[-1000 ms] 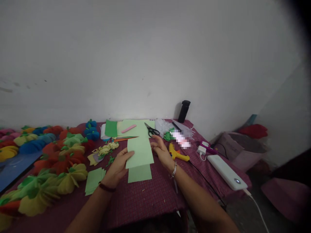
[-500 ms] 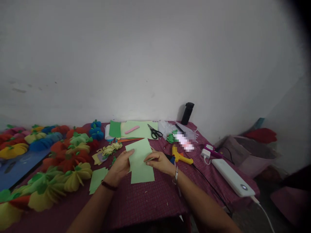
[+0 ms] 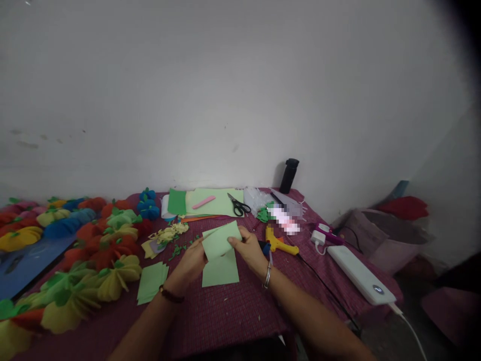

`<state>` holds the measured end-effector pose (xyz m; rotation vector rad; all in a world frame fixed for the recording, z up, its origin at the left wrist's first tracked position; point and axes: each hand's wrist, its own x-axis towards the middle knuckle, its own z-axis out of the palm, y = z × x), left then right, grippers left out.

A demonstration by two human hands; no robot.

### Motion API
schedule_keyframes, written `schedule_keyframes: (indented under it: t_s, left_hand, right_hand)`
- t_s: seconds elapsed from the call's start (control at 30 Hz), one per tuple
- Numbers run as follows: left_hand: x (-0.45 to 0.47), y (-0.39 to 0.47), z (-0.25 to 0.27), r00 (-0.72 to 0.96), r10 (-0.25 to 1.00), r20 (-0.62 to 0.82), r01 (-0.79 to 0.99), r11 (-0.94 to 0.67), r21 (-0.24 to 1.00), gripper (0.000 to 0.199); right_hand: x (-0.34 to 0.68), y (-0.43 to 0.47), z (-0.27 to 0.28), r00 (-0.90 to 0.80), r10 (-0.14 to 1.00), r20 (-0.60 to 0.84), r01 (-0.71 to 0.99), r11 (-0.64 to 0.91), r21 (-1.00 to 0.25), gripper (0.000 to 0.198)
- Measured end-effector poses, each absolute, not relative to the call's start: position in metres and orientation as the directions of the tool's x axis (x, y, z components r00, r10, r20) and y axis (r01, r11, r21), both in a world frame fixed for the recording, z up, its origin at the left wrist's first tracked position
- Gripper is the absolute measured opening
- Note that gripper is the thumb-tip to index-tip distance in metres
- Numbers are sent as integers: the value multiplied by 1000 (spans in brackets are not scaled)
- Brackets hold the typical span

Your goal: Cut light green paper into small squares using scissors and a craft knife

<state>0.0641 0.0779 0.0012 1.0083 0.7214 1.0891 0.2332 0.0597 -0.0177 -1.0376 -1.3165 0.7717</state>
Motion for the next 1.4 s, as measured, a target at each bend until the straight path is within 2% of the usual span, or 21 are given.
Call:
schedule_keyframes:
  t_s: [0.1,0.23,0.4,0.7,0.87,1.0,1.17,1.4]
  left_hand:
    - [64,74,3,405,914,-28,-334,176,926,27]
    - [65,71,6,403,915,-12,-337,160,928,24]
    - [68,69,9,443,896,0,-419,207,884,36]
    - [75,66,21,569,822,21,-497,324,805,41]
    - [74,68,15,527,847,77,-530,256,809,40]
    - [73,68,9,543,839,25,-513,307,802,47]
    - [73,71,-2,377,925,-51,-496,248,833,47]
    - [74,70,-3,313,946,-85,-459,228,858,50]
  right_hand:
    - [233,59,-16,154,905,396,124,380,-917,18]
    - [232,59,-16,202,910,363,114,346,-931,19]
    - [231,59,-17,247,895,372,181,334,-925,19]
    - [230,58,-12,263,865,428,317,341,-885,10]
    - [230,59,-13,273,859,432,343,333,-878,9]
    - [230,60,-14,276,855,438,347,336,-876,8]
    - [230,59,-13,275,847,455,356,350,-866,7]
    - [229,57,-11,271,856,440,337,344,-876,6]
